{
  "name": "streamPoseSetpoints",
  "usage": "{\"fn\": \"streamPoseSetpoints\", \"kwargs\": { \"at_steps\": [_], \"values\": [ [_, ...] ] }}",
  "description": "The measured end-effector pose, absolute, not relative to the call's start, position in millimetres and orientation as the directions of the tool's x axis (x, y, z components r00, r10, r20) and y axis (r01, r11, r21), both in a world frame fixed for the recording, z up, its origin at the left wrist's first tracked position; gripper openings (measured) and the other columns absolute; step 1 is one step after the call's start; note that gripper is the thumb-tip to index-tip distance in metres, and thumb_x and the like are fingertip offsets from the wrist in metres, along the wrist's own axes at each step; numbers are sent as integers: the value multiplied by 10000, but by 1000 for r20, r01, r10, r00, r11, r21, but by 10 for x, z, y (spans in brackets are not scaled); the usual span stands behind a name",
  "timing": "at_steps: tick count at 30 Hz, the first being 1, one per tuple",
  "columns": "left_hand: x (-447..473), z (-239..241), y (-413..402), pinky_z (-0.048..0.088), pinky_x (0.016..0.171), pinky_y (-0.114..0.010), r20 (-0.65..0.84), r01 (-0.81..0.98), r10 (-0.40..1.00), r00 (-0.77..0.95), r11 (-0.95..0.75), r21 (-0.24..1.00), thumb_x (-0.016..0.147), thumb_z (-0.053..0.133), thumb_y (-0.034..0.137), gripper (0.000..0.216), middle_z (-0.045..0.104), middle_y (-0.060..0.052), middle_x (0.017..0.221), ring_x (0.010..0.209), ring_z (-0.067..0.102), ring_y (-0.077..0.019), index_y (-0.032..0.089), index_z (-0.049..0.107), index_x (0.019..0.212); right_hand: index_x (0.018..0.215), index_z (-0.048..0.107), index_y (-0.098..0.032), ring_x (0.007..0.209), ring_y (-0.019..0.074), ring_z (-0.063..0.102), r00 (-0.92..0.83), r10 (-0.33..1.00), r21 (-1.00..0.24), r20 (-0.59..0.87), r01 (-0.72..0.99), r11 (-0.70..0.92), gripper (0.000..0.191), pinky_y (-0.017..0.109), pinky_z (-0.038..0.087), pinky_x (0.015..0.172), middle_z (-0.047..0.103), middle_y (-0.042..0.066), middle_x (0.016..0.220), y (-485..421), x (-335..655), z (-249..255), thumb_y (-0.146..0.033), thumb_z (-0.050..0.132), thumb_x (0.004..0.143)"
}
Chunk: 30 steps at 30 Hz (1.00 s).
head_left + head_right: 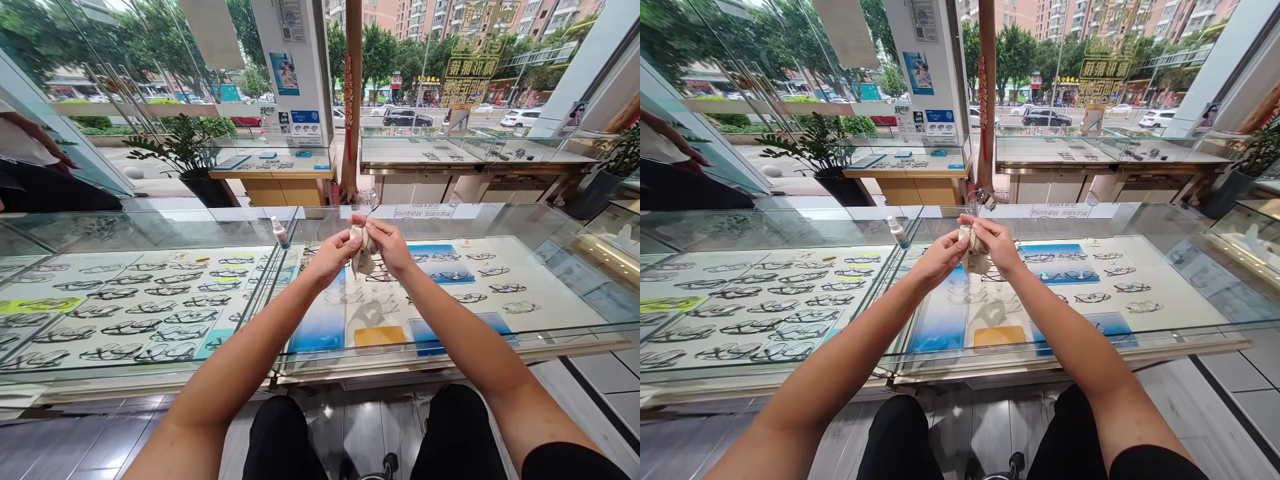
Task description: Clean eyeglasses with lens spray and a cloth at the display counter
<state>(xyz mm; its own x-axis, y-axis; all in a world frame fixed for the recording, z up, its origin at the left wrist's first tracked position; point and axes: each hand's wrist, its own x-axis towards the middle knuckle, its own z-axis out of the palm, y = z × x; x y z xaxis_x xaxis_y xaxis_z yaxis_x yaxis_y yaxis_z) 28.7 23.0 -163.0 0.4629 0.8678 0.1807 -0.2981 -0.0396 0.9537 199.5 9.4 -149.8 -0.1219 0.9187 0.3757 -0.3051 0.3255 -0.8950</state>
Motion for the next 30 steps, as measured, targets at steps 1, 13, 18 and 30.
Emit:
{"fn": "streamPoseSetpoints", "kwargs": {
  "at_steps": [1, 13, 18, 30],
  "values": [
    [285, -1631, 229, 451, 787, -261, 185, -297, 866, 465, -44, 954, 793, 977, 618, 547, 705, -1, 885, 819, 603, -142, 167, 773, 1026, 1167, 900, -271, 1349, 323, 717, -122, 920, -896, 372, -306, 322, 517, 472, 562, 1179, 835, 74, 1362, 95, 1996, -1501, -662, 877, 828],
    [330, -1580, 166, 501, 827, -294, 180, -349, 833, 523, 17, 937, 743, 1009, 632, 581, 776, -55, 873, 901, 716, -205, 144, 775, 957, 1210, 896, -281, 1243, 292, 737, -197, 914, -911, 356, -289, 293, 535, 428, 604, 1077, 842, 87, 1300, 75, 1997, -1521, -680, 870, 855],
    [354, -1562, 138, 506, 711, -271, 215, -332, 830, 514, -38, 943, 773, 946, 726, 624, 719, -22, 758, 718, 648, -145, 151, 709, 829, 1187, 899, -276, 1093, 272, 737, -209, 902, -916, 379, -225, 332, 550, 380, 621, 895, 844, 82, 1279, 51, 1974, -1500, -719, 836, 866],
    [374, -1502, 104, 384, 555, -241, 210, -391, 887, 411, -36, 920, 861, 902, 657, 547, 448, 85, 605, 526, 401, -85, 202, 608, 939, 1142, 911, -251, 1212, 299, 715, -209, 879, -900, 428, -186, 394, 573, 432, 610, 1045, 838, 94, 1308, 77, 1968, -1527, -747, 790, 882]
  ]
}}
